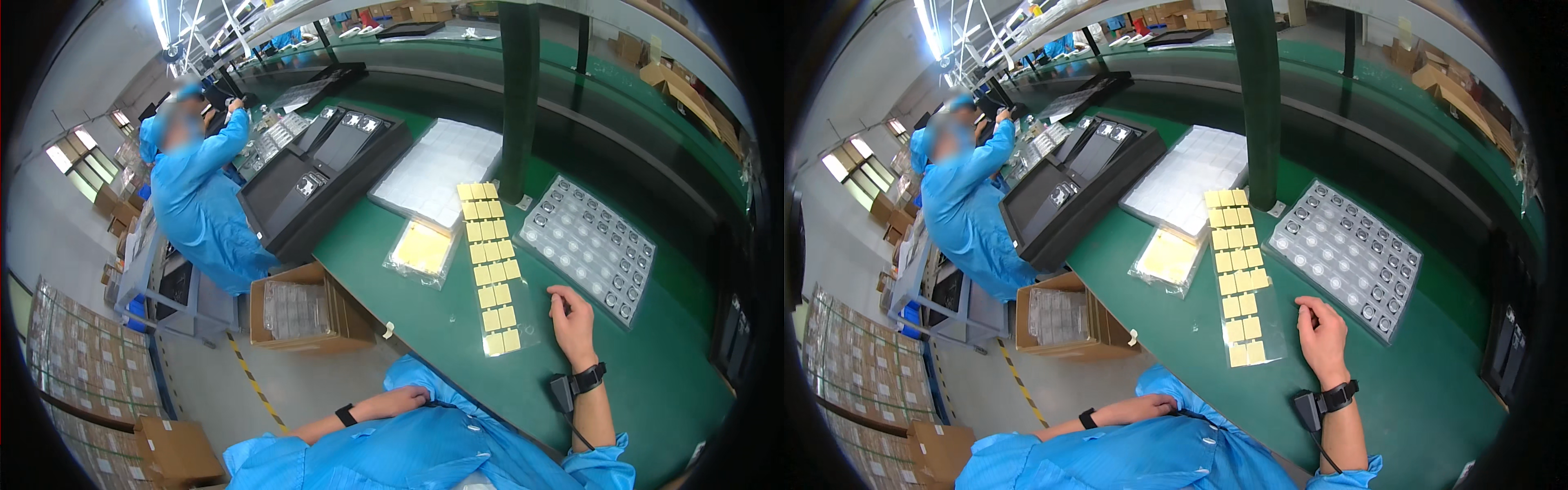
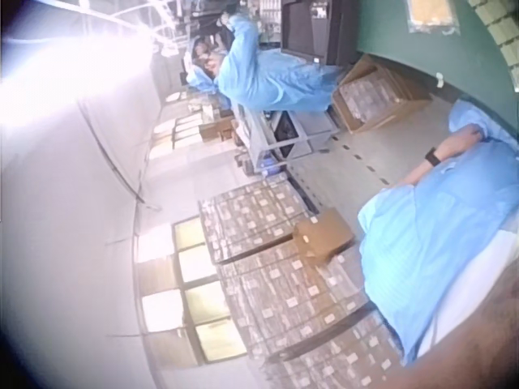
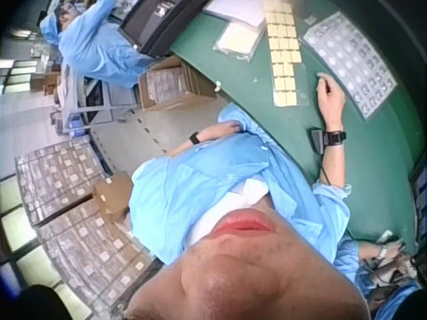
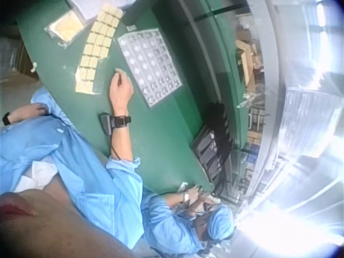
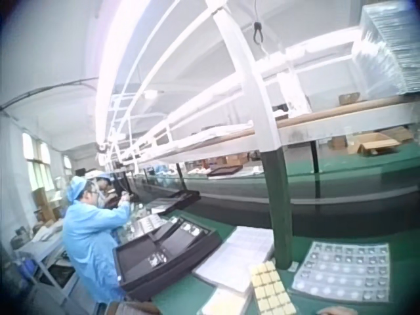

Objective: Applying protective stickers or films to the camera lens area of smartphones on an assembly line.

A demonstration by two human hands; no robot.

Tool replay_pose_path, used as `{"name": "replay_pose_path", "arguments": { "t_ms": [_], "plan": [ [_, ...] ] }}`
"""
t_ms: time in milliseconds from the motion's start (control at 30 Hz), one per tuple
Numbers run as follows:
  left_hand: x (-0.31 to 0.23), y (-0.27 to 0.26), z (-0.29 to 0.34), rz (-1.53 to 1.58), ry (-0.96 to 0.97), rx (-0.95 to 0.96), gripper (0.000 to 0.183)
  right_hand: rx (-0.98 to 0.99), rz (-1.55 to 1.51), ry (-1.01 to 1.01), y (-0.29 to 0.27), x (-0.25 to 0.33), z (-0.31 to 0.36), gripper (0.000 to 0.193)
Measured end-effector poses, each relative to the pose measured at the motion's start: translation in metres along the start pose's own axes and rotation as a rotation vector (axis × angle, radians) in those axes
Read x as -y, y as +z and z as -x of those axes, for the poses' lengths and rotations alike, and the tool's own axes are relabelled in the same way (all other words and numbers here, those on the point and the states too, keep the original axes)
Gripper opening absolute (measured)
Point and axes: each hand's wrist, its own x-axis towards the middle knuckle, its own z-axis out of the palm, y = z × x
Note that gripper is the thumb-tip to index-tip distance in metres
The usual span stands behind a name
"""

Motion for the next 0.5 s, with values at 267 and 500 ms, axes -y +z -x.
{"name": "replay_pose_path", "arguments": {
  "t_ms": [267,500],
  "plan": [
    [0.032,0.013,-0.001,0.118,0.038,-0.104,0.030,-0.007,-0.006,0.012,-0.003,-0.007,0.000,0.012],
    [0.050,0.019,-0.042,-0.143,-0.070,-0.291,0.034,-0.041,0.063,-0.035,-0.008,0.010,-0.002,0.012]
  ]
}}
